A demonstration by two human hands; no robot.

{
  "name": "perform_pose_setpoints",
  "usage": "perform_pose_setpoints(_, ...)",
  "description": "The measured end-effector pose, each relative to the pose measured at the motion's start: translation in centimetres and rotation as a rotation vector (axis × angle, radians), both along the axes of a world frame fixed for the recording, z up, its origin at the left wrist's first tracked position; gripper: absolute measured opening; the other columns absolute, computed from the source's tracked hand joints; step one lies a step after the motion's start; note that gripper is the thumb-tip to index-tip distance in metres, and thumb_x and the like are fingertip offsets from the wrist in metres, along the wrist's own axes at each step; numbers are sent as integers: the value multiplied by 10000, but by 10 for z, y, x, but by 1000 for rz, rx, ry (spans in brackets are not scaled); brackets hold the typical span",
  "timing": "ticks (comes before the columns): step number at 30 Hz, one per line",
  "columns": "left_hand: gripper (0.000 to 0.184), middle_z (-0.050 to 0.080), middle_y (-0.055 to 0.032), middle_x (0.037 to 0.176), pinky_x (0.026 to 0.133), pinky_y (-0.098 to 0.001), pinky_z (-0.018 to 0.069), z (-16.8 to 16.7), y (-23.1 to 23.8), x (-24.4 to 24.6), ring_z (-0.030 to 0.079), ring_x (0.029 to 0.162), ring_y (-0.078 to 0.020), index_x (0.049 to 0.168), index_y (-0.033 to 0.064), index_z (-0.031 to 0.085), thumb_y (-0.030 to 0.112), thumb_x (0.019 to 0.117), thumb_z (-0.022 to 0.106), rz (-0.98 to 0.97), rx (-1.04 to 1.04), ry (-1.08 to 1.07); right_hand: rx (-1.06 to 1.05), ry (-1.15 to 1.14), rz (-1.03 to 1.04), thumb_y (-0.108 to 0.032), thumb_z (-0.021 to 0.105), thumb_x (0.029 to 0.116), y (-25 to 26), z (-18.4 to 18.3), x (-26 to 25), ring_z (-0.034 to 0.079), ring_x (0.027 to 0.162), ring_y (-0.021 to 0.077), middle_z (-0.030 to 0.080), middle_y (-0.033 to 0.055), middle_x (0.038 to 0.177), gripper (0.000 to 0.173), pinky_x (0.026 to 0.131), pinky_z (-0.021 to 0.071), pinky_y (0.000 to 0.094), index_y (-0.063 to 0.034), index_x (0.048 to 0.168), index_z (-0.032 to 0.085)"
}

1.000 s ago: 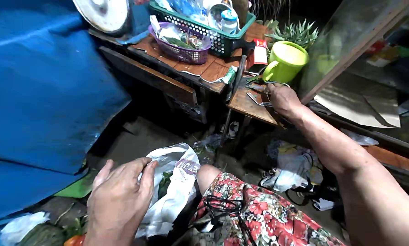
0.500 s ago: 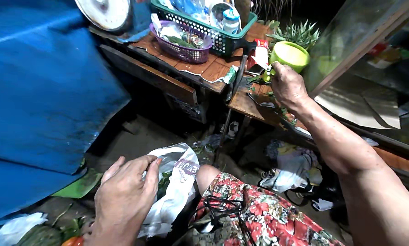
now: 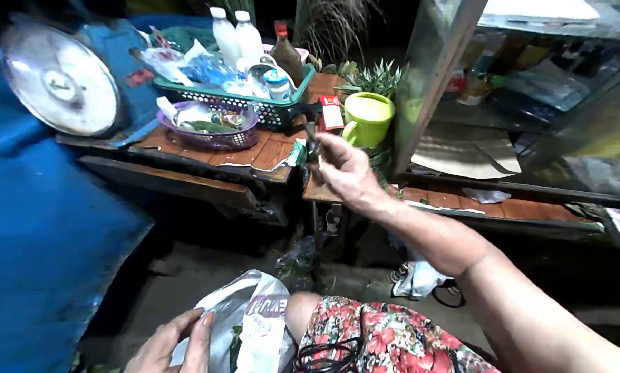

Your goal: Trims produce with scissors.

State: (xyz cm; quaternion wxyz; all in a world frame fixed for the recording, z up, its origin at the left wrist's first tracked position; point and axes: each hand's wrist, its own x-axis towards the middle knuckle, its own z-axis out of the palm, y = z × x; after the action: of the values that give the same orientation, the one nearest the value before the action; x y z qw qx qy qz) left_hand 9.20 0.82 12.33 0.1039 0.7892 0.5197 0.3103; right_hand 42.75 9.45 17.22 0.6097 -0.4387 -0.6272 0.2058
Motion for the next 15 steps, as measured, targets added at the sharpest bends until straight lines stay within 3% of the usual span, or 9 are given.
perform_pose_setpoints(2, 309, 702, -281, 1010, 870, -327, 569, -3, -1, 7, 710, 912, -212, 1098, -139, 666, 155, 1027, 599, -27, -31, -109, -141, 207, 147, 24, 634, 955, -17, -5, -28, 635, 644, 143, 685, 136, 940, 404, 570, 569, 299, 43, 1353, 563)
perform_pose_setpoints(4, 410, 669, -283, 1137, 926, -252, 549, -5, -2, 17, 686, 1015, -121, 1235, -184, 574, 167, 1025, 609, -87, -103, -243, -273, 364, 287, 40, 632, 948, -29, -16, -54, 627, 615, 123, 685, 117, 835, 406, 572, 557, 275, 50, 1346, 552)
perform_pose_setpoints(6, 560, 619, -293, 1277, 977, -256, 533, -7, -6, 30, 663, 1122, -124, 1372, -193, 460, 201, 1013, 631, -140, -178, -328, -411, 486, 388, 56, 620, 951, -40, -25, -77, 618, 632, 92, 679, 112, 841, 389, 601, 548, 241, 85, 1332, 547)
perform_pose_setpoints(8, 629, 609, -296, 1314, 995, -273, 530, -11, -9, 39, 659, 1159, -153, 1417, -179, 431, 248, 1004, 638, -185, -192, -341, -525, 572, 463, 64, 605, 953, -49, -33, -97, 614, 650, 76, 673, 109, 902, 386, 616, 546, 230, 108, 1329, 528)
perform_pose_setpoints(12, 344, 717, -190, 1085, 898, -224, 553, -19, -13, 45, 694, 966, -77, 1214, -98, 653, 171, 1002, 623, -166, -127, -272, -628, 650, 519, 69, 595, 953, -60, -40, -122, 586, 636, 60, 653, 92, 914, 382, 614, 539, 225, 106, 1327, 523)
perform_pose_setpoints(15, 268, 728, -158, 1002, 845, -191, 553, -16, -14, 42, 689, 890, -45, 1126, -78, 691, 145, 999, 615, -81, -104, -250, -641, 659, 539, 67, 587, 959, -60, -37, -130, 579, 636, 58, 647, 83, 892, 372, 611, 529, 218, 104, 1323, 521)
